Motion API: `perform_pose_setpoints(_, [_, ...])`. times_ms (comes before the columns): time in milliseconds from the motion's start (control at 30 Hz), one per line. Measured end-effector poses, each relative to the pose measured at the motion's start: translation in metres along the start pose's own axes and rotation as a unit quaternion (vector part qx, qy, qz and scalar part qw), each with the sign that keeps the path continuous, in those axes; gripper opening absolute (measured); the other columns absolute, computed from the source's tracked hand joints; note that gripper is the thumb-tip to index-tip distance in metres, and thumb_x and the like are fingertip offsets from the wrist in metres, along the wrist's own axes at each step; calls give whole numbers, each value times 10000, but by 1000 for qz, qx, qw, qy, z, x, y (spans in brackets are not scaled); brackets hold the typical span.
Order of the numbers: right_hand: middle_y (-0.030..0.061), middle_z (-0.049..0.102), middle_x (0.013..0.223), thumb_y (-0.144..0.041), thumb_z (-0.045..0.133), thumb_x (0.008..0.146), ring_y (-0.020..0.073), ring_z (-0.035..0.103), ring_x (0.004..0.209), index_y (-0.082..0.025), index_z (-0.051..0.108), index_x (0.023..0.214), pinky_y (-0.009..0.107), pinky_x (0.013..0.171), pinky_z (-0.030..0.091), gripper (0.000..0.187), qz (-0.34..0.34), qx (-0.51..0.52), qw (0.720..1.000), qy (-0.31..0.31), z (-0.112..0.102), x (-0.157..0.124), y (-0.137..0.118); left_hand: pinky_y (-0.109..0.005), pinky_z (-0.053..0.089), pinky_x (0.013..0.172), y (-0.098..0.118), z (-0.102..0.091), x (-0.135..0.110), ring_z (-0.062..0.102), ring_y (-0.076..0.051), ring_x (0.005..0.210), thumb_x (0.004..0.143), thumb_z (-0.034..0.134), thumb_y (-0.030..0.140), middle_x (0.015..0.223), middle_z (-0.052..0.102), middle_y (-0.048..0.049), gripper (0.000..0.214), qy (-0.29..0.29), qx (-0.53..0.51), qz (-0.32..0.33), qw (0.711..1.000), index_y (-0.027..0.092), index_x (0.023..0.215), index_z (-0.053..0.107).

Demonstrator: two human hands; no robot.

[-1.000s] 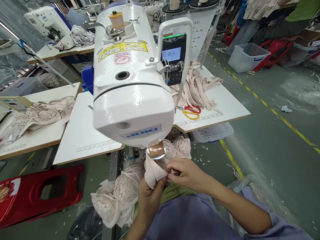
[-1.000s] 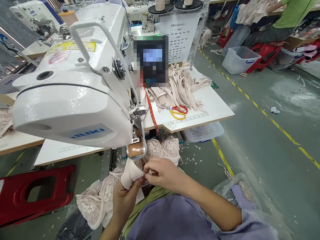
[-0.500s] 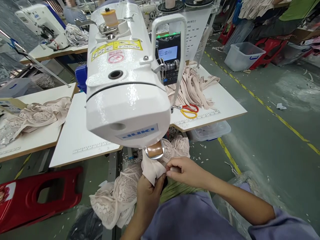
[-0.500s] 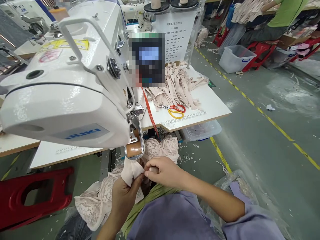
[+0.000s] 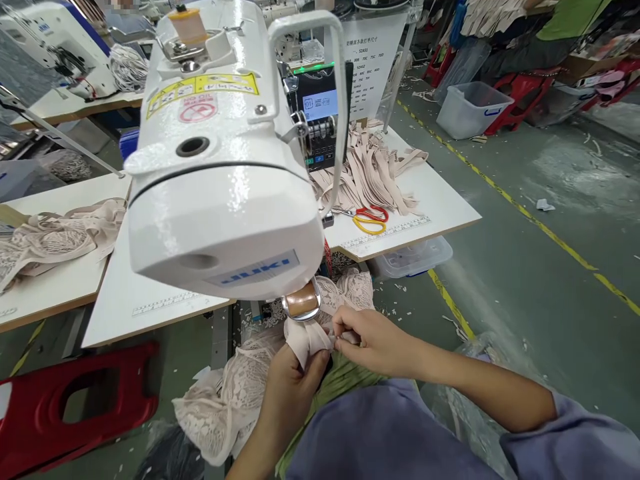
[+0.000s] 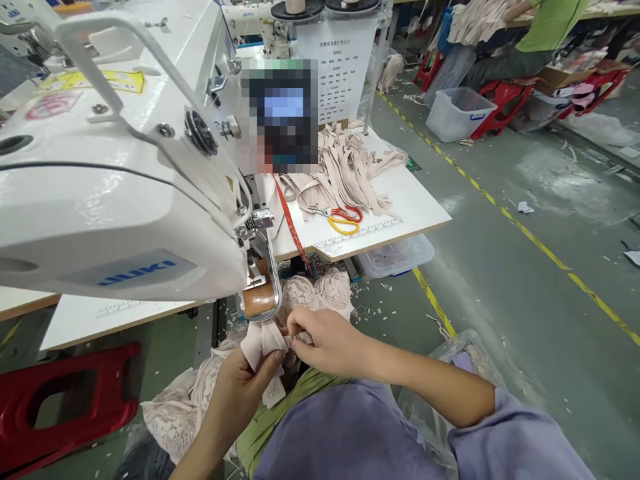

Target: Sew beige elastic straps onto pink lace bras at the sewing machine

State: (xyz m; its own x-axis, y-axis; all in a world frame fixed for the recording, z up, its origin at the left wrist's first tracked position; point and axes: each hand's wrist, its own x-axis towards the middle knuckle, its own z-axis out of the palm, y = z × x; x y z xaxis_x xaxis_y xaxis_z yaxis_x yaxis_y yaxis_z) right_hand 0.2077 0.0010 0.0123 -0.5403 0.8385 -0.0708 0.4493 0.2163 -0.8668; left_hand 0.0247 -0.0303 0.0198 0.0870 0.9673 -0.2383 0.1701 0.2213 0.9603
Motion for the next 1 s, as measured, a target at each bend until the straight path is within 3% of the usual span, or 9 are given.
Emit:
perform_pose_setpoints(167, [-70,516,644,-152,602,827,112,464,580,-198,568,929,227,573,303,118,21,-17,999,-22,-6,3,1,-235,385,533,-5,-2,1,454,-140,547,712,696,359,564,558,10,210,7,42,-33,999,177,615,657])
perform_pose_setpoints(333, [-2,689,831,-221,671,795,145,597,741,-195,708,873,240,674,398,90,35,31,998,-44,-10,9,10,-231,385,514,-6,-4,3,477,-141,562,702,710,420,587,592,-6,275,-8,44,-65,997,155,637,671])
perform_pose_setpoints(400, [11,696,841,-236,661,790,152,606,763,-189,724,832,241,682,415,89,31,56,997,-46,-9,11,14,-233,387,518,-6,-5,4,476,-141,566,686,726,453,586,593,-8,310,-7,48,-83,995,155,623,668])
perform_pose_setpoints(500, [7,678,785,-297,654,782,144,577,697,-176,726,838,232,610,405,152,80,109,989,-55,-7,11,19,-235,389,521,-6,-6,7,485,-143,566,647,752,503,584,601,-9,359,-5,43,-118,992,156,624,662])
perform_pose_setpoints(667, [-21,581,665,-362,673,751,116,477,607,-151,714,808,222,536,343,223,140,186,971,-58,-4,11,18,-230,385,532,-6,-3,11,499,-137,556,633,771,515,571,621,-8,380,-6,27,-125,992,159,603,642])
perform_pose_setpoints(767, [-20,583,658,-330,663,764,118,484,612,-147,698,789,223,545,342,188,116,163,979,-30,-2,10,12,-225,390,529,-4,1,12,519,-135,554,621,793,492,573,627,-3,370,20,-2,-125,992,163,607,624])
perform_pose_setpoints(900, [-11,572,665,-184,591,763,122,502,644,-154,662,706,229,580,337,96,23,53,998,27,-3,9,4,-235,429,532,-8,0,8,560,-149,563,640,809,466,589,646,-8,349,28,-49,-127,990,158,662,647])
perform_pose_setpoints(1000, [-40,493,596,-192,567,745,97,415,549,-164,663,736,216,506,290,101,36,109,993,-27,-15,12,-3,-271,517,666,-18,-4,-4,662,-207,751,627,848,474,769,730,-52,394,68,-162,-105,979,167,832,710])
